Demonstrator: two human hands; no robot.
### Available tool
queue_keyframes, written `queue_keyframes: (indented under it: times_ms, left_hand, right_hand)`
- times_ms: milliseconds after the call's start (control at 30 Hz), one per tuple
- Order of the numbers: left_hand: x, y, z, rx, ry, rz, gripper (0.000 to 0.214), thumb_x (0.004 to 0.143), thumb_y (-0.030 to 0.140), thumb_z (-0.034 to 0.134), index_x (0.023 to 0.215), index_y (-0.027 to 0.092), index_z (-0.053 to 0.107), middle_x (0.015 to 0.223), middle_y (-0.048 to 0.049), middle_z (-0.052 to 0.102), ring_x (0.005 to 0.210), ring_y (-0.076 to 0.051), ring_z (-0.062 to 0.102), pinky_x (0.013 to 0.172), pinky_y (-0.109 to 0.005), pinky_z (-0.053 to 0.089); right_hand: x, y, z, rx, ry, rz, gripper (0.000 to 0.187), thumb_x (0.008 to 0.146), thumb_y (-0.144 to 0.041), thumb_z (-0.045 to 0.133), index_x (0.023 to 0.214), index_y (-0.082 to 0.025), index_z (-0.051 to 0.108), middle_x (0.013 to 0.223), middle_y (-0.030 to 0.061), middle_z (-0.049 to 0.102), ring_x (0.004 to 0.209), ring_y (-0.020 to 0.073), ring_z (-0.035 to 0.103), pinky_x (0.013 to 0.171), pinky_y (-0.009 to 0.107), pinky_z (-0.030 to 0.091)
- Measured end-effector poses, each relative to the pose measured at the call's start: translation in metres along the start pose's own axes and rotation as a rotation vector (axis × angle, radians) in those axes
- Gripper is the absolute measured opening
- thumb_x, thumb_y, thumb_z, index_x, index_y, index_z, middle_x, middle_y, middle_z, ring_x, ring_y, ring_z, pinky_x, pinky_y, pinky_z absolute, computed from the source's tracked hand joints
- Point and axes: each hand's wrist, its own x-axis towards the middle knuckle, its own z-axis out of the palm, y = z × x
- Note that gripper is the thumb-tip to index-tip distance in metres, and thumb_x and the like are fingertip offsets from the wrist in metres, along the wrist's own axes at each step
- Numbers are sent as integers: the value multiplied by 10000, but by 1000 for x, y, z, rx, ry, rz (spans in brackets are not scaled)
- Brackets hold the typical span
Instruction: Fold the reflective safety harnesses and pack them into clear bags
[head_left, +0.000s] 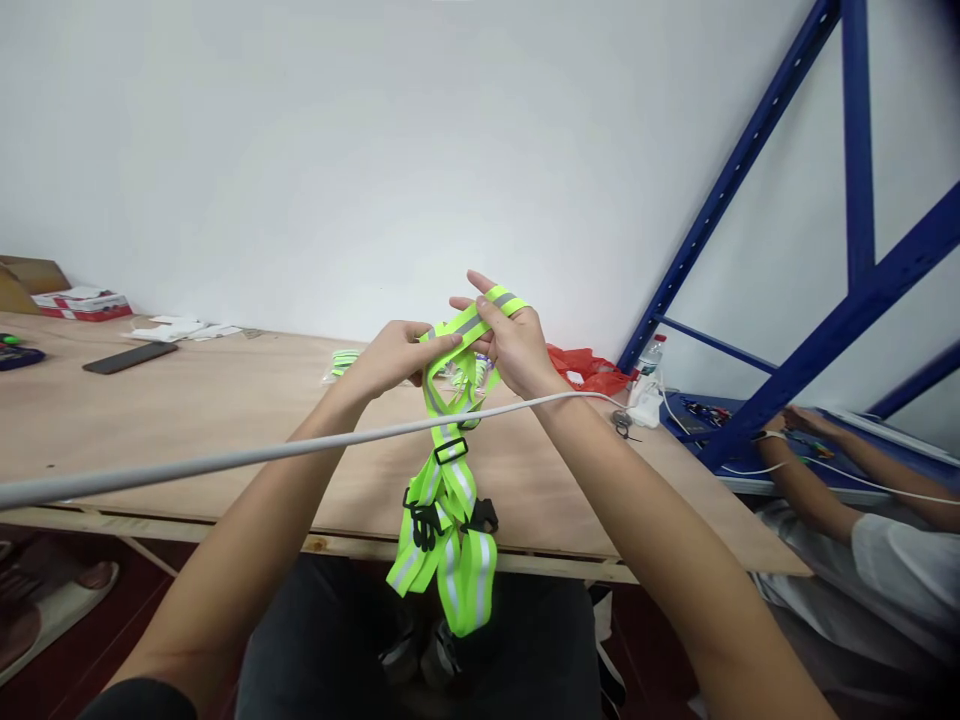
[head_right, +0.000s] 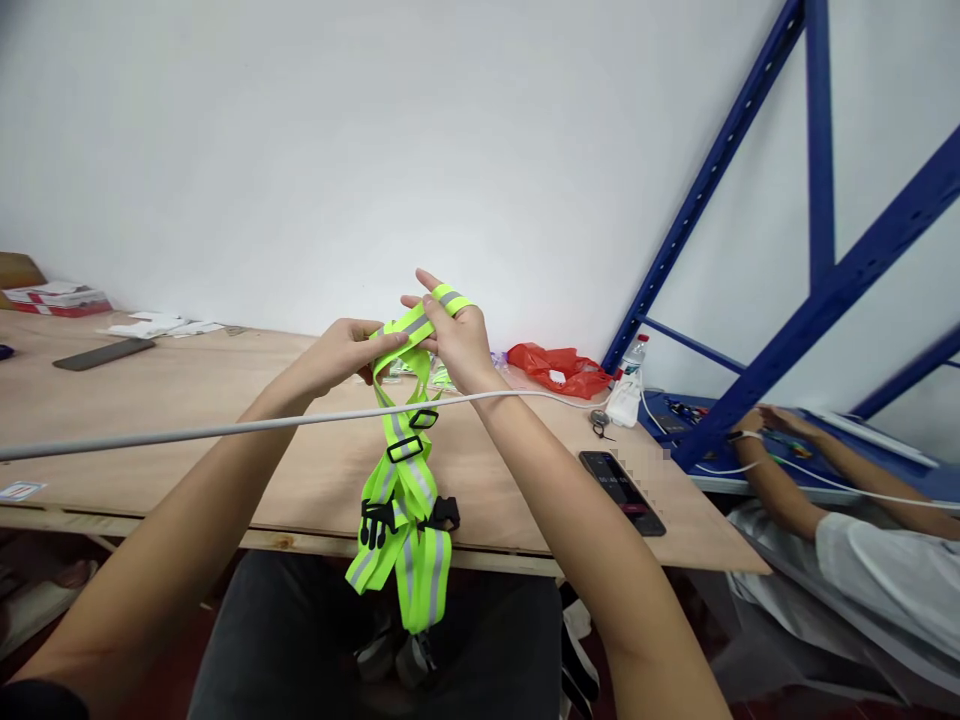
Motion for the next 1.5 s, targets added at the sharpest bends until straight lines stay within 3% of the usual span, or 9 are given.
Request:
queue_keyframes:
  times_ms: [167, 367, 500, 600, 767, 967, 1100, 1267, 1500]
  left_hand:
    - [12, 2, -6, -398, -167, -34, 397, 734, 497, 834, 684, 132, 686, 653, -49, 665, 589, -132, 605, 572, -239, 502]
    - [33, 35, -23, -570, 82, 128, 252, 863, 374, 739, 830, 127, 701, 851, -82, 717, 576, -80, 571, 407, -181, 320]
    - [50, 68, -37, -456, 61, 195, 243, 895, 345, 705, 850, 108, 679, 903, -110, 688, 554, -72, 535, 423, -202, 289]
    - [60, 91, -40, -393, 10, 195, 248, 876, 341, 728, 834, 109, 650, 853, -93, 647, 520, -65, 520, 448, -215, 326]
    - [69, 110, -35, -379, -189, 177, 294, 914, 289, 693, 715, 132, 543, 665, 0, 494, 408, 6, 309, 390, -176, 190]
    - [87, 101, -48, -428, -164, 99, 400, 968, 242, 609, 630, 171, 407, 561, 64, 243, 384, 9, 186, 386, -161, 83]
    - [107, 88, -76, -436, -30, 117, 306, 950, 319, 658, 719, 151, 547, 576, 62, 242, 382, 9, 214, 404, -173, 113]
    - [127, 69, -115, -296, 9, 129, 249, 886, 281, 728, 1086, 135, 702, 641, 42, 337, 472, -36, 452, 487, -190, 257]
    - [142, 60, -126, -237, 74, 120, 341, 781, 191, 756, 1115, 184, 684, 739, 6, 486, 571, -87, 567, 529, -215, 363]
  right_hand:
    - [4, -8, -9, -34, 20, -51, 520, 954, -431, 608, 1454, -306, 536, 1255, 42, 728, 1053, 193, 726, 910, 357, 629]
    - [-6, -25, -20, -124, 9, -177, 387, 861, -551, 718, 1101, -249, 737, 1148, 61, 747, 1069, 217, 721, 917, 360, 610]
    - [-15, -26, -34, -269, 259, -370, 438, 901, -628, 625, 824, -209, 730, 737, 47, 709, 669, 185, 709, 595, 318, 594]
    - [-2, -15, -45, -255, 391, -444, 455, 906, -641, 598, 776, -216, 694, 663, 17, 640, 600, 153, 643, 540, 284, 541]
    - [30, 5, -44, 1, 11, -236, 519, 814, -727, 638, 1033, -258, 681, 995, 31, 710, 861, 167, 687, 741, 292, 580]
    - [38, 19, -41, -41, -359, 89, 531, 657, -590, 840, 1002, -215, 691, 704, -29, 659, 556, 123, 585, 531, 246, 475]
    - [50, 27, -65, -125, -422, 220, 502, 626, -594, 856, 855, -175, 699, 582, -41, 592, 457, 97, 504, 437, 215, 365]
    - [68, 18, -103, -425, -315, 182, 444, 591, -567, 866, 688, -179, 673, 596, -12, 601, 526, 128, 535, 483, 241, 382]
    - [87, 1, -135, -889, 57, -162, 352, 796, -574, 685, 756, -224, 697, 736, 37, 695, 650, 194, 601, 591, 309, 450]
